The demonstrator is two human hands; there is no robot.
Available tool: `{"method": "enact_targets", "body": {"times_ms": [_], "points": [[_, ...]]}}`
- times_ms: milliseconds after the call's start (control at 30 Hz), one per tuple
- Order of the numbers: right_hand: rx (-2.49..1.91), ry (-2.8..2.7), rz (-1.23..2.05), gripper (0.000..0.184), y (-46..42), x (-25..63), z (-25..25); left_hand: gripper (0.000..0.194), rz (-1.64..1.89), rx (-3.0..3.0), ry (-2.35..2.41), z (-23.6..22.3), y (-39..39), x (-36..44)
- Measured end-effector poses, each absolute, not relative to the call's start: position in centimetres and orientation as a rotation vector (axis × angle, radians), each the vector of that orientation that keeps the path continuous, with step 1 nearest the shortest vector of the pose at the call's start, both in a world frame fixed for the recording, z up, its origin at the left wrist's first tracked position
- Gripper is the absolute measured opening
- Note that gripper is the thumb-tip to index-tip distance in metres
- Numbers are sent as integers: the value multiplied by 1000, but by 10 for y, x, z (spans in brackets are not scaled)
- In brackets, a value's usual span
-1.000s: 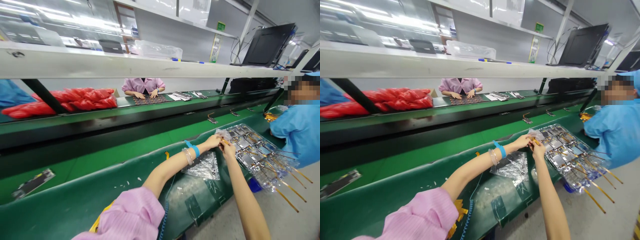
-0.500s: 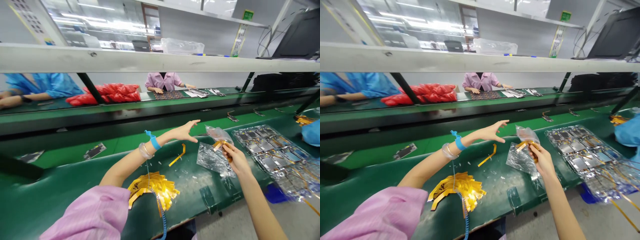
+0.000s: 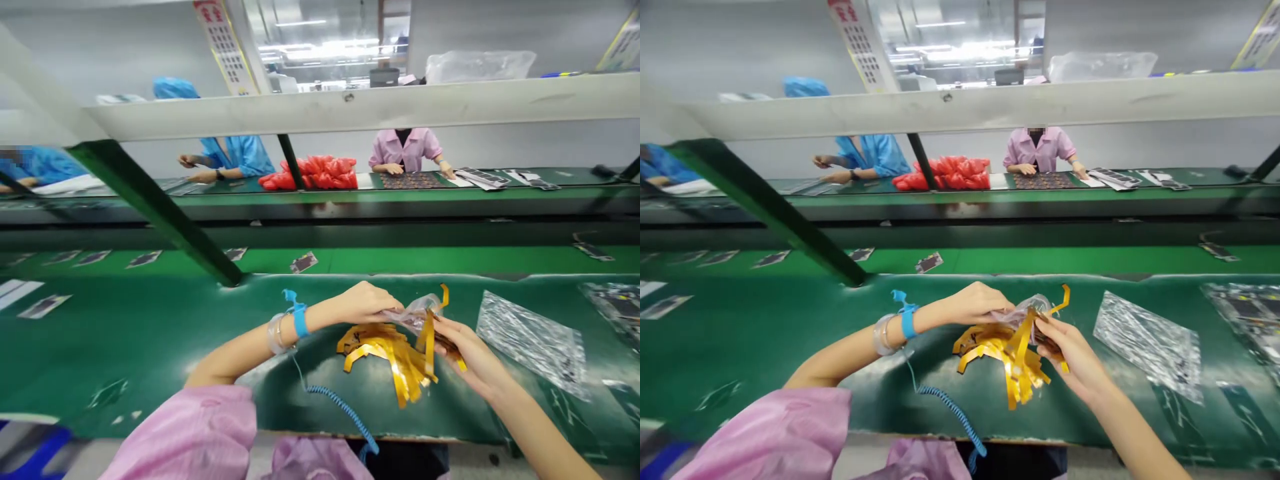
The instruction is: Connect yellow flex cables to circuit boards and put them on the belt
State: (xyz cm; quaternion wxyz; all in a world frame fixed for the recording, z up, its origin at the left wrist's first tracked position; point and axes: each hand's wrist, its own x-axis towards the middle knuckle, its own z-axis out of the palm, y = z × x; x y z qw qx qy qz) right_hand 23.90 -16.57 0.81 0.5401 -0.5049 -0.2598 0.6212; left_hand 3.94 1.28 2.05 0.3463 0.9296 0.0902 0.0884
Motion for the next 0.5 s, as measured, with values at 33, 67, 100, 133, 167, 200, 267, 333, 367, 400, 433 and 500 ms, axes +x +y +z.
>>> {"method": "enact_targets", "body": {"times_ms": [33,67,100,133,167,200,267,333,367,400,433,500], "points": [[-1196,-632,1507,38,-161,232,7,23,236,2413,268,18,13,26],[-1191,-647,1536,39,-156,224,6,22,240,2422,296,16,14,14],[-1186,-661,1565,41,-151,218,5,22,239,2433,320,15,15,2],[-1183,-669,1592,43,-147,213,4,21,233,2442,340,15,16,-9],[-1187,-675,1614,45,-143,208,4,21,228,2447,358,16,17,-20],[-1205,-686,1629,47,-139,205,3,21,220,2451,374,18,19,-30],[-1276,-731,1647,54,-133,202,1,20,197,2457,400,22,23,-51],[-1354,-800,1655,61,-128,203,-1,19,167,2470,430,24,26,-71],[-1384,-828,1659,64,-127,205,-3,19,145,2479,446,24,27,-81],[-1403,-845,1668,66,-126,207,-4,19,125,2486,467,23,28,-91],[-1416,-859,1678,66,-125,208,-6,20,109,2484,493,21,29,-101],[-1440,-895,1702,66,-124,210,-9,17,210,2438,667,15,29,-119]]}}
